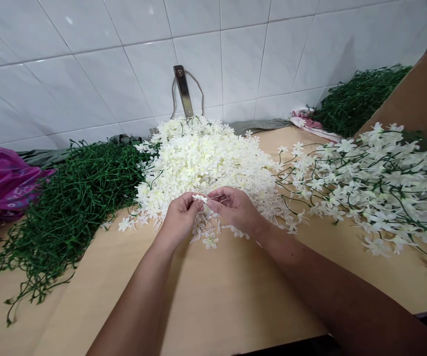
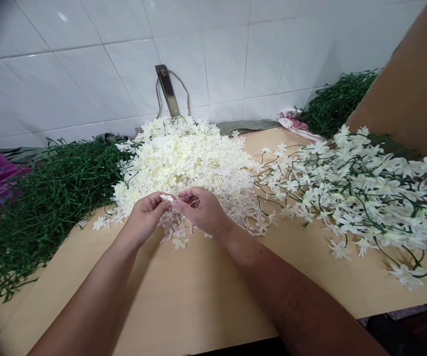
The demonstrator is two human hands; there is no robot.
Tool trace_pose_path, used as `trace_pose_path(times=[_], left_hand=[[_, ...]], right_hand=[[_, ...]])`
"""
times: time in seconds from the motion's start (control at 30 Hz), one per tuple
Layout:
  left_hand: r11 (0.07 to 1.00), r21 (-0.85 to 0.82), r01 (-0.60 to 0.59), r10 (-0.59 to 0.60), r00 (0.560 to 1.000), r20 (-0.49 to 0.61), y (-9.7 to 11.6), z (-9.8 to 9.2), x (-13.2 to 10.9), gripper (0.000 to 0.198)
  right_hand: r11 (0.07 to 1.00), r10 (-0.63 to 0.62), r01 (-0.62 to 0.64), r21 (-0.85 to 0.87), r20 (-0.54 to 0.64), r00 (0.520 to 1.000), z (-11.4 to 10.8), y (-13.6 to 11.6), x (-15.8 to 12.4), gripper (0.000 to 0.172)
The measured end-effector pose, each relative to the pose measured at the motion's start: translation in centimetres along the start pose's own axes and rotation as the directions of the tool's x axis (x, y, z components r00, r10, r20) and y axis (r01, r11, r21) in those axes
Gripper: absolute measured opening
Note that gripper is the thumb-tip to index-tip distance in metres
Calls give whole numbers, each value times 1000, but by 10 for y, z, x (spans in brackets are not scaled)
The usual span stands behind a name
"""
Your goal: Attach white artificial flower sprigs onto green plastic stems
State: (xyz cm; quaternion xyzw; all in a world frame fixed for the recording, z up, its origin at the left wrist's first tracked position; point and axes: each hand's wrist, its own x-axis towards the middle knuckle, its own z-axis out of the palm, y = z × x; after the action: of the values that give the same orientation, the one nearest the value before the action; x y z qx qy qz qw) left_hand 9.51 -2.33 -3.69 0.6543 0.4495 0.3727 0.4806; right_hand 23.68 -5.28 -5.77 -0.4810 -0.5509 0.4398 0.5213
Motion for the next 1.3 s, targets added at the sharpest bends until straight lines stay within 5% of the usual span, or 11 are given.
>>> trace_pose_path(times=[0.57,0.8,0.93,1.13,1.3], left_hand=[[991,99,86,-94,992,81,-11,9,3,21],[987,75,140,-145,987,67,-13,9,6,34],[992,62,108,-113,991,76,-15,10,5,41],[997,40,-68,69,997,-25,-14,13,3,20],[997,-53,-59,54,994,-92,-8,12,3,13]], right_hand=[[994,-94,95,54,-27,995,7,9,2,27],[987,-129,114,-114,-133,983,4,7,2,19],[985,-129,109,-136,-149,980,2,4,3,16],[980,-137,117,-162,-120,983,1,0,1,16],[983,-118,101,-155,-99,988,0,-2,1,21]])
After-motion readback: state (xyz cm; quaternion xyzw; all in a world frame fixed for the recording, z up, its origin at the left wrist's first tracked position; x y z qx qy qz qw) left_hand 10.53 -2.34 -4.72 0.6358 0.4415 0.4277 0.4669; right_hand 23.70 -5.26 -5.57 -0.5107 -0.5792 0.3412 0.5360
